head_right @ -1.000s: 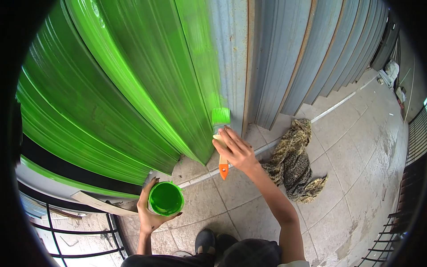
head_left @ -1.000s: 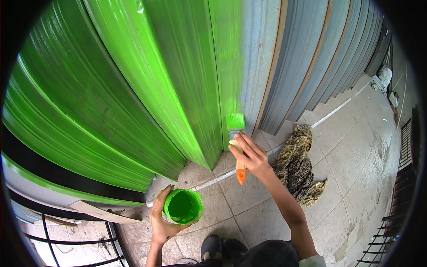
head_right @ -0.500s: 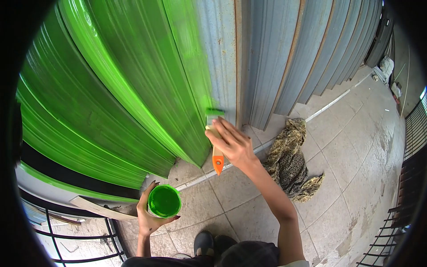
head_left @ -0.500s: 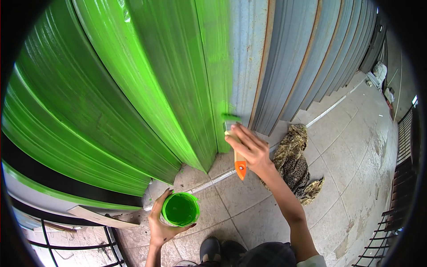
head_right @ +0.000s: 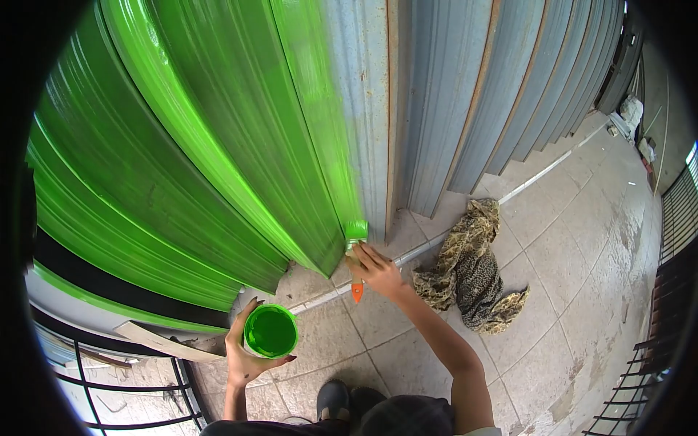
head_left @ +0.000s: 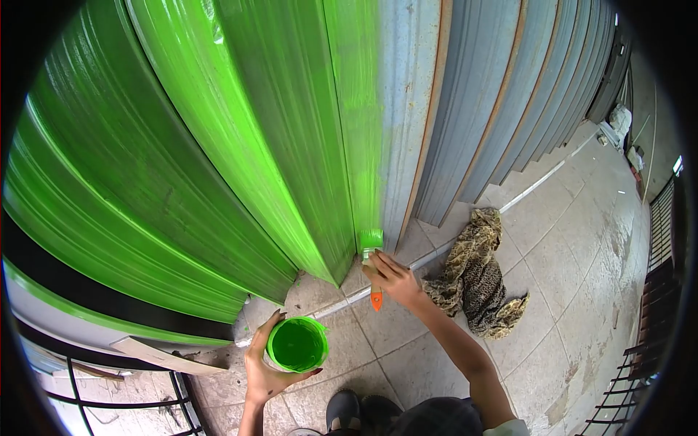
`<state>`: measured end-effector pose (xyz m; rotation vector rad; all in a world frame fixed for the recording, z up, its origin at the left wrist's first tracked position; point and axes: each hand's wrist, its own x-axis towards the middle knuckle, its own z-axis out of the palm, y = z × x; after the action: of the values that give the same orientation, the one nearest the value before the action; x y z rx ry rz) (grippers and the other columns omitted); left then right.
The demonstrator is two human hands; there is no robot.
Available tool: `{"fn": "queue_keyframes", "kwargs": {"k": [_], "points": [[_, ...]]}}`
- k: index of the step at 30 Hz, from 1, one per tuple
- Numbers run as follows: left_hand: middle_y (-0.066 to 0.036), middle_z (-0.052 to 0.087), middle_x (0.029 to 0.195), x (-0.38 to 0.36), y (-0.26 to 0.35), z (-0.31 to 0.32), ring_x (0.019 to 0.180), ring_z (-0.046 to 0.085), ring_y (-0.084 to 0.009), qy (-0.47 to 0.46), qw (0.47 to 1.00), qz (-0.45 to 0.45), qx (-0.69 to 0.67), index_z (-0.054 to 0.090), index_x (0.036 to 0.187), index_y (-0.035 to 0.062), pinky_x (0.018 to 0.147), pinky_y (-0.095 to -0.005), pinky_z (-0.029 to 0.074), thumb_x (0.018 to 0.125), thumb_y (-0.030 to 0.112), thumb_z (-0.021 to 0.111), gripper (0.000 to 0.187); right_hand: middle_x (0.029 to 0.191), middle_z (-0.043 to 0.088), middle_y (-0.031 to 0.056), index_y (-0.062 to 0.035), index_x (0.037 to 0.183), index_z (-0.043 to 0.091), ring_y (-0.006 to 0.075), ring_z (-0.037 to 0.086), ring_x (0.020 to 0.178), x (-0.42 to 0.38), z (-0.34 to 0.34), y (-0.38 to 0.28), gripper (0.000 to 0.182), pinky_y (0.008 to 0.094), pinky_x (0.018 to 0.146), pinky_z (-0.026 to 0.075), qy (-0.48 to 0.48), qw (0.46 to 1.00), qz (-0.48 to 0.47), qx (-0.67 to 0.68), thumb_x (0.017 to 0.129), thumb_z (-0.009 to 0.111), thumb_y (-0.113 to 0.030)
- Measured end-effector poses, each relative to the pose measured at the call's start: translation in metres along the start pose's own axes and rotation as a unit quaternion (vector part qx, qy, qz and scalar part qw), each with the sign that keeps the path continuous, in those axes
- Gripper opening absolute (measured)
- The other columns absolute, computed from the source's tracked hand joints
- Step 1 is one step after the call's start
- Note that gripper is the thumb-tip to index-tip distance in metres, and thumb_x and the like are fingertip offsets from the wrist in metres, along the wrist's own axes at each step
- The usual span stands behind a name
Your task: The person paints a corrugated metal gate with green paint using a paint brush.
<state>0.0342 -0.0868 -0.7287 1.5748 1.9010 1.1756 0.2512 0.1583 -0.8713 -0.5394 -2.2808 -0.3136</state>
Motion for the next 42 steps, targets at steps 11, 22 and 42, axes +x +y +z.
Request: {"fn": "queue_keyframes", "kwargs": {"k": [11, 22, 42], "points": [[-0.019, 0.064, 0.121, 0.004, 0.004, 0.001, 0.113, 0.061, -0.0295, -0.006, 1.000, 0.019, -0.006, 0.050, 0.132, -0.0039, 0.100, -0.0408, 0.046, 0.047, 0.031, 0.096, 0.103, 0.117, 0.066, 0.0124, -0.0161, 0.102, 0.069, 0.0274, 0.068, 0.103, 0.163, -0.120, 0.019, 0.026, 0.0313, 0.076, 0.062, 0.180, 0.983, -0.038, -0.005, 0.078, 0.068, -0.005], [-0.019, 0.062, 0.124, 0.000, -0.003, -0.004, 0.115, 0.060, -0.0272, -0.018, 1.000, -0.023, -0.009, 0.049, 0.133, -0.0064, 0.103, -0.0398, 0.044, 0.042, 0.027, 0.097, 0.108, 0.117, 0.065, 0.0100, -0.0168, 0.102, 0.067, 0.0256, 0.066, 0.106, 0.006, -0.001, -0.005, 0.028, 0.0302, 0.077, 0.060, 0.035, 0.999, 0.010, 0.008, 0.076, 0.071, -0.010], [-0.019, 0.061, 0.125, -0.004, -0.007, -0.006, 0.114, 0.060, -0.0277, -0.027, 0.999, -0.019, 0.007, 0.049, 0.133, -0.0060, 0.102, -0.0399, 0.044, 0.042, 0.027, 0.097, 0.109, 0.119, 0.065, 0.0107, -0.0148, 0.111, 0.062, 0.0272, 0.064, 0.110, -0.075, 0.059, -0.008, 0.040, 0.0341, 0.086, 0.058, -0.064, 0.988, 0.132, 0.053, 0.073, 0.070, -0.005]]}}
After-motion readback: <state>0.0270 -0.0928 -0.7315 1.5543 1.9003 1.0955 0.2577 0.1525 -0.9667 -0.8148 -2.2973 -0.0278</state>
